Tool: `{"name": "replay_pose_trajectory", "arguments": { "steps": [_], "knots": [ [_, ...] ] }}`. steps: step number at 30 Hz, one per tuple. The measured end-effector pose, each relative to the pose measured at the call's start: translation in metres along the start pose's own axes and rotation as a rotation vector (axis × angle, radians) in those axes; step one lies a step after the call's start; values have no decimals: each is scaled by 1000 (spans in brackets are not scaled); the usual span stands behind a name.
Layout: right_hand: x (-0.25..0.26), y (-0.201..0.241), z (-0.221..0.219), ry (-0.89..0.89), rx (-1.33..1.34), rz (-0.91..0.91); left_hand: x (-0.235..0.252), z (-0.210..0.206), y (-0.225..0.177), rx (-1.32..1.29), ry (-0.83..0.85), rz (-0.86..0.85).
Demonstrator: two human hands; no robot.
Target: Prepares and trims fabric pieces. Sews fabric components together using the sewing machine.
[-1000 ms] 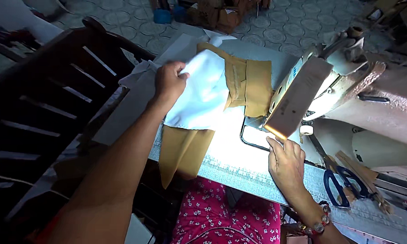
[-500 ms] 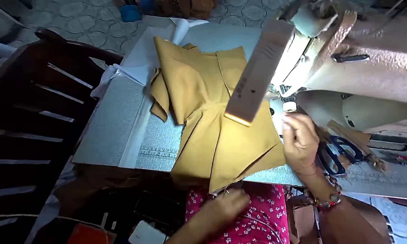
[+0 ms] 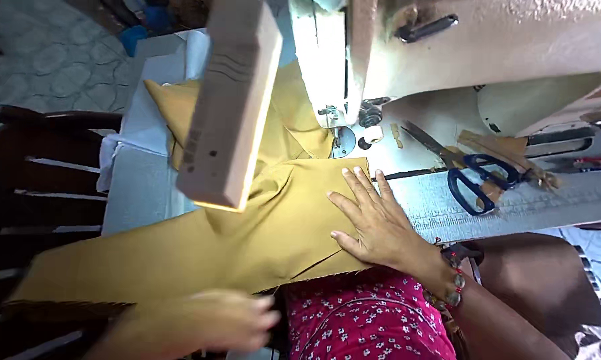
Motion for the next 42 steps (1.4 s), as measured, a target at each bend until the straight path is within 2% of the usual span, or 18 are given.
{"name": "replay_pose_trajectory", "arguments": {
  "steps": [2, 4, 7, 9, 11, 14, 16, 18, 21, 24, 27, 29, 31, 35, 37, 39, 41, 42],
  "knots": [
    [-1, 2, 0, -36, 9, 7, 67, -46, 33, 239, -207, -180],
    [-12, 4, 0, -99, -2, 32, 116, -69, 66, 562, -386, -151],
    [-68, 2, 14, -107, -24, 104, 142, -77, 97, 806, -262, 125],
    [-118, -12, 25, -250, -47, 66, 138, -77, 124, 884, -235, 184],
    [-177, -29, 26, -419, -9, -219, 129, -76, 142, 889, -218, 240],
    [-246, -40, 6, -491, 341, -992, 140, -78, 108, 767, -226, 258],
    [-277, -47, -28, -482, 583, -1339, 142, -79, 102, 698, -216, 272],
    [-292, -51, -58, -395, 631, -1475, 133, -80, 107, 678, -215, 317],
    [-293, -56, -91, -295, 500, -1573, 110, -81, 128, 724, -253, 367],
    [-289, -60, -101, -229, 374, -1554, 102, -75, 148, 752, -244, 333],
    [-288, -64, -96, -287, 398, -1559, 106, -73, 146, 762, -254, 289],
    [-291, -63, -87, -372, 464, -1548, 111, -69, 144, 726, -262, 252],
    [-293, -56, -73, -477, 566, -1500, 127, -65, 125, 687, -228, 267],
    [-266, -40, -12, -666, 913, -1357, 124, -55, 132, 718, -222, 279],
    [-238, -30, 23, -652, 1072, -1182, 117, -56, 142, 763, -207, 263],
    [-204, -16, 54, -571, 1232, -869, 125, -68, 120, 644, -205, 78],
    [-163, 1, 79, -465, 1415, -503, 145, -94, 70, 288, -179, -188],
    [-144, 9, 87, -415, 1494, -349, 150, -107, 52, 84, -110, -257]
  ]
}}
Point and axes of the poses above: each hand's wrist, its own x-axis towards the middle knuckle, its own z-axis out of the back of the hand, y = z × x, the point moved 1 cm from there along x, towards the middle knuckle, and after that the axes turned 1 degree about -z, right-handed, at the moved point
